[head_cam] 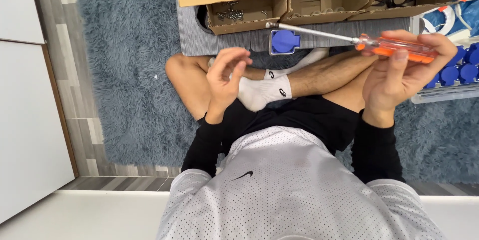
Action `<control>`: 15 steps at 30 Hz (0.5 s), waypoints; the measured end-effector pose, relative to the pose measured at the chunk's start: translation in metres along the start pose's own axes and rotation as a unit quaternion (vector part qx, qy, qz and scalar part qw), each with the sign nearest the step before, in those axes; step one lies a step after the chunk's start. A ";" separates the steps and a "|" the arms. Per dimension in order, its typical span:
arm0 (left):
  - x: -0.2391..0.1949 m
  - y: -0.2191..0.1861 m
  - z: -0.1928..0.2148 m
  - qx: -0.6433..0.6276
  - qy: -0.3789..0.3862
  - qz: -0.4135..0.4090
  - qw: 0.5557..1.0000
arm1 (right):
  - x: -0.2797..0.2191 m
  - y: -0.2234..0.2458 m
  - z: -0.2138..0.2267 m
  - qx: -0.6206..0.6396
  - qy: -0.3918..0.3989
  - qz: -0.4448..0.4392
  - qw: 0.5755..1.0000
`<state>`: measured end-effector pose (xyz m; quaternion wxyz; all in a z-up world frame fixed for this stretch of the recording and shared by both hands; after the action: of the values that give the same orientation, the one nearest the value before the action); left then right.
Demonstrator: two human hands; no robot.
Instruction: Assembling or adjusting small blue electrical socket components using a screwdriver while sitting on the floor.
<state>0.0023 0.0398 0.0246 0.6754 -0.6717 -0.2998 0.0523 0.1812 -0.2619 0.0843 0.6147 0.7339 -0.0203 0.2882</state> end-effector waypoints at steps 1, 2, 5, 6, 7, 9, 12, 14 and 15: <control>0.005 -0.005 0.001 -0.032 -0.018 0.009 0.999 | -0.001 -0.001 0.003 0.013 -0.005 -0.007 1.000; 0.008 -0.006 -0.004 -0.031 -0.017 0.007 0.999 | -0.002 0.000 0.003 0.013 -0.006 -0.005 1.000; 0.014 -0.010 -0.015 -0.042 -0.020 -0.013 0.999 | -0.004 0.002 0.002 0.015 -0.001 -0.008 1.000; 0.015 -0.009 -0.020 -0.055 -0.006 -0.008 0.998 | -0.004 0.003 0.000 0.016 0.003 -0.014 1.000; 0.015 -0.008 -0.026 -0.067 0.009 -0.001 0.998 | -0.005 0.004 -0.001 0.016 0.006 -0.022 1.000; 0.014 -0.007 -0.031 -0.077 0.020 0.004 0.997 | -0.005 0.006 -0.002 0.014 0.006 -0.022 1.000; 0.013 -0.006 -0.037 -0.091 0.033 0.012 0.995 | -0.005 0.005 -0.003 0.013 0.014 -0.025 1.000; 0.011 -0.004 -0.038 -0.096 0.034 0.013 0.995 | -0.006 0.003 -0.003 0.015 0.021 -0.025 0.999; 0.010 -0.002 -0.036 -0.087 0.030 0.012 0.996 | -0.007 0.001 -0.001 0.011 0.017 -0.029 0.999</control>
<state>0.0270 0.0124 0.0330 0.6225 -0.7326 -0.2750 0.0144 0.1746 -0.2632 0.0826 0.6149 0.7359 0.0143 0.2832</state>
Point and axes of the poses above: each hand's wrist, its own x-axis towards the middle knuckle, its own z-axis out of the back of the hand, y = z × x, the point moved 8 cm from there along x, towards the middle knuckle, and after that the axes turned 2 degrees about -z, right-handed, at the moved point
